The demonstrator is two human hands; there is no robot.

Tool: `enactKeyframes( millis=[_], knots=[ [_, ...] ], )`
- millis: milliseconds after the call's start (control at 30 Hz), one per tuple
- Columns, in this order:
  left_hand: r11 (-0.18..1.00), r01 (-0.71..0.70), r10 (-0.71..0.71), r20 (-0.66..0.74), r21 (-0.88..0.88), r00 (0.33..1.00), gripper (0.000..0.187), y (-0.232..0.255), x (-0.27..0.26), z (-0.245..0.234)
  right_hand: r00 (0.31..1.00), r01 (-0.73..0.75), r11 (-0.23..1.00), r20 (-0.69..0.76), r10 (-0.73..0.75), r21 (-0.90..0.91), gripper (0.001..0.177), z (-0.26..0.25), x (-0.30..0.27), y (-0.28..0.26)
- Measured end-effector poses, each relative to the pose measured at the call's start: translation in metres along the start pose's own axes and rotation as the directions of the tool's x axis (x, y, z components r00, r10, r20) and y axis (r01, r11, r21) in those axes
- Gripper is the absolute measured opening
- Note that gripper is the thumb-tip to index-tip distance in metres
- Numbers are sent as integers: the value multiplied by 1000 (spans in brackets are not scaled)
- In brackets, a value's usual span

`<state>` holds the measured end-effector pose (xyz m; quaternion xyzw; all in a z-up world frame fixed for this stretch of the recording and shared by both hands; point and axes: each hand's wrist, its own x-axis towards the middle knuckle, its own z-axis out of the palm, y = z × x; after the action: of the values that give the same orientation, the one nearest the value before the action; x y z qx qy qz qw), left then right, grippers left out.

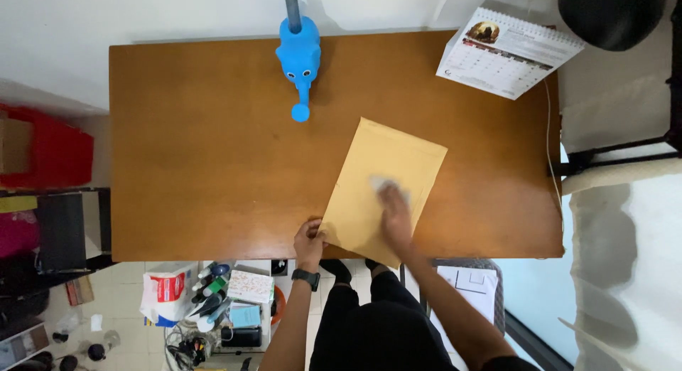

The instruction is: The person wipes a blue plastic watering can, a metal ruler, a spiral-bound calendar, and a brown envelope with a cloth on a wooden desk. The person places the ruler into the watering can and sets the calendar and envelope on the desk after cleaning.

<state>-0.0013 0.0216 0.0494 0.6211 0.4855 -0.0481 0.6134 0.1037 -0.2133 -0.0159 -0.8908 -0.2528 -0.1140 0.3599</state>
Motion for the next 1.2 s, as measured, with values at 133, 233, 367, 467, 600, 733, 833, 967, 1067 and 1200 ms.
enactKeyframes(
  millis=[133, 233, 367, 467, 600, 733, 833, 967, 1067, 1200],
  knots=[
    [1000, -16, 16, 40, -7, 999, 36, -3, 5, -3, 980, 152, 980, 107, -166, 130, 44, 0, -49, -82],
    [999, -30, 31, 50, -12, 998, 32, -4, 3, -7, 954, 213, 976, 226, -199, -38, 46, 0, -48, -94],
    [999, -45, 44, 102, 12, 994, 30, -9, 9, -10, 967, 41, 948, 252, 42, -315, 57, -5, -6, -89],
    [998, -55, 54, 124, 5, 991, 31, -12, 13, -11, 971, -77, 906, 176, 163, -417, 49, -9, 16, -84],
    [997, -82, 80, 146, 7, 986, 30, -16, 16, -12, 952, -227, 856, 80, 296, -465, 48, -13, 15, -95],
    [995, -99, 95, 175, 14, 980, 28, -17, 22, -13, 943, -221, 875, 135, 305, -430, 36, -11, -2, -102],
    [995, -95, 90, 200, 15, 976, 30, -13, 17, -15, 926, -252, 875, 160, 342, -414, 62, -16, 2, -105],
    [997, -80, 79, 209, -2, 975, 32, -19, 19, -16, 916, -215, 847, 200, 348, -487, 56, -4, 2, -101],
    [997, -82, 80, 219, -2, 972, 30, -13, 17, -18, 908, -258, 844, 180, 378, -470, 50, -6, 2, -103],
    [996, -85, 76, 253, 25, 964, 29, -1, 8, -24, 888, -344, 821, 126, 442, -456, 43, -17, -9, -104]
  ],
)
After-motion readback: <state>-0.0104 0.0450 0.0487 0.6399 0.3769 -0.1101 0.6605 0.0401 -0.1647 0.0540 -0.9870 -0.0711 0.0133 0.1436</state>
